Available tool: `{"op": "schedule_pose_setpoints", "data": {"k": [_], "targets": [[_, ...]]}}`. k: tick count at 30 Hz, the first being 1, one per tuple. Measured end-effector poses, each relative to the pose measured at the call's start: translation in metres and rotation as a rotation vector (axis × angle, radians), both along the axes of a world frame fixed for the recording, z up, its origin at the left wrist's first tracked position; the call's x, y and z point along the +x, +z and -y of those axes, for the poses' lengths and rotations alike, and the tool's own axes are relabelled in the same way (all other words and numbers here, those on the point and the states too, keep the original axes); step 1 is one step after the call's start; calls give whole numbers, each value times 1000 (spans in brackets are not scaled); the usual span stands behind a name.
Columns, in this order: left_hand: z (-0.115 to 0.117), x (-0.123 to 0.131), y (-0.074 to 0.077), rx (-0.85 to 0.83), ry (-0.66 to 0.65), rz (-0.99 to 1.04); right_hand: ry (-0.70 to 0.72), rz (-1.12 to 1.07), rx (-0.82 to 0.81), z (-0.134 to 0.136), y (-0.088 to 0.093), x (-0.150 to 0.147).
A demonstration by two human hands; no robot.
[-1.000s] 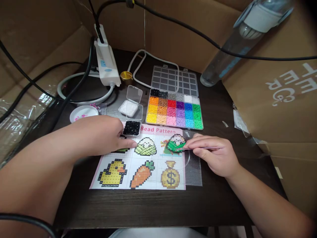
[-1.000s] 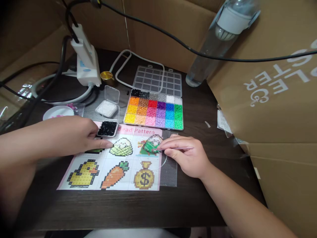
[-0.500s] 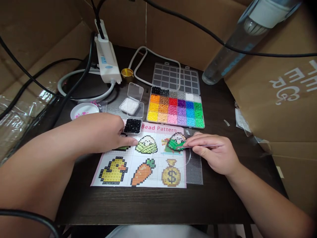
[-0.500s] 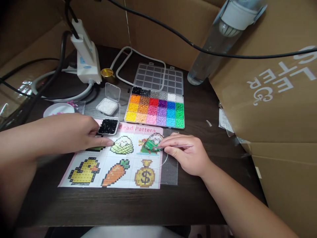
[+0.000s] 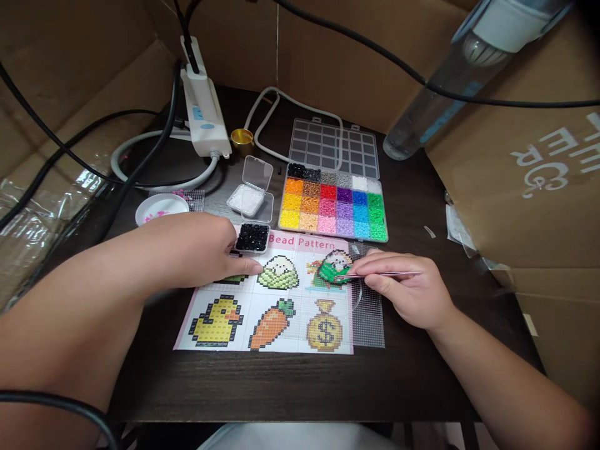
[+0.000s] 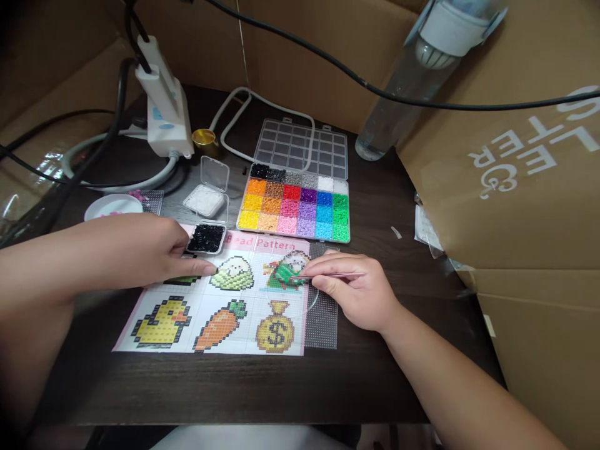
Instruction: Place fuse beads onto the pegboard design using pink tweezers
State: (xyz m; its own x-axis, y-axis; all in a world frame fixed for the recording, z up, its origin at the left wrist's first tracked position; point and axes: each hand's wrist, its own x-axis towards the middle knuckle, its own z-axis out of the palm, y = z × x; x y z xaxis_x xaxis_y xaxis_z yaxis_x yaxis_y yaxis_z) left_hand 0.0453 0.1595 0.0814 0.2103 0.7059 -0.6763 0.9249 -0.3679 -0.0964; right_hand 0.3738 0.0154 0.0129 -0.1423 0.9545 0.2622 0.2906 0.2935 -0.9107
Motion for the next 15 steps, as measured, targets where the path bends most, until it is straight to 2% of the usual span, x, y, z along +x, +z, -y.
{"op": "schedule_pose_setpoints", "data": {"k": [15], "targets": [[1, 1, 1, 6, -19, -25, -6, -4, -23, 0, 3, -2]]}}
